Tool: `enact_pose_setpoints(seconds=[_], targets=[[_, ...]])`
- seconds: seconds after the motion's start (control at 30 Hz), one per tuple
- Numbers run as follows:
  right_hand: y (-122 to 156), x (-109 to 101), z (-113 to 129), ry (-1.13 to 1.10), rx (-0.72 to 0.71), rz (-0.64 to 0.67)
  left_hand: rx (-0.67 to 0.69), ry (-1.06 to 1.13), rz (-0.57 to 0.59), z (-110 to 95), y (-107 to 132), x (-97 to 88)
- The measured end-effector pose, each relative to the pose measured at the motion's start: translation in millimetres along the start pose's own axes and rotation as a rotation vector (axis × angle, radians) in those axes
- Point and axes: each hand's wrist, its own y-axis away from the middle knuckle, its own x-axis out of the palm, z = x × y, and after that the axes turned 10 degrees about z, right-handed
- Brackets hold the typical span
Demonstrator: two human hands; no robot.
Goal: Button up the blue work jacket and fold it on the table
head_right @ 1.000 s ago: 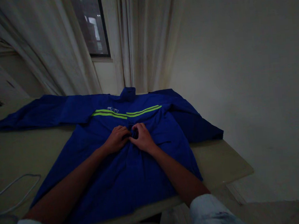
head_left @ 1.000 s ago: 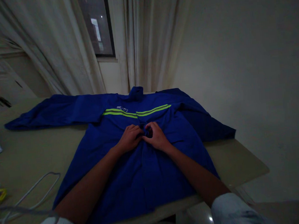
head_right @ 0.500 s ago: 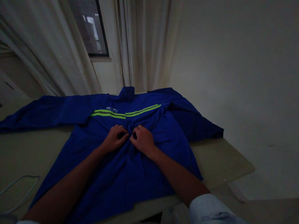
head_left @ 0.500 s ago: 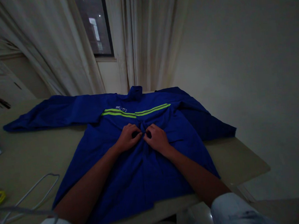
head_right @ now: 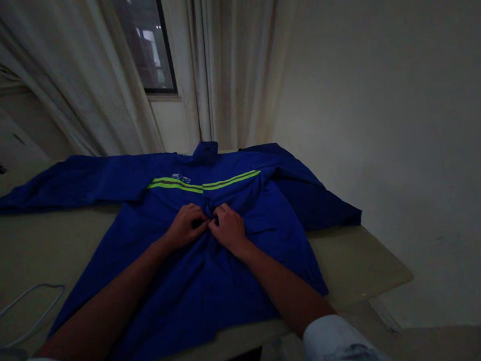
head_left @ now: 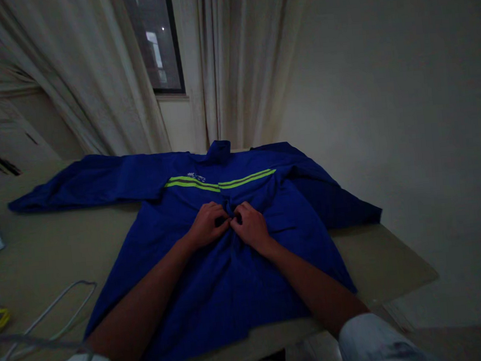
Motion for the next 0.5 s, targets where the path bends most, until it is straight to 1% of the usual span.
enact_pose_setpoints(seconds=[0.13,0.27,0.33,0.5], targets=[[-0.2,-1.3,-1.8,0.029,0.005,0.025,0.011,0.008,-0.002,2.8,0.1,2.5],[0.2,-3.5,-5.4,0.067,-0.010,0.078,-0.048,0.008,-0.015,3.2,-0.2,6.5],[0.4,-5.1,-5.0,0.095,0.007,0.100,-0.061,-0.005,-0.005,1.6,-0.6,6.5],[-0.3,-8.3,0.4,0.163,0.048,0.141,-0.014,-0.060,0.027,-3.0,-1.4,2.5]])
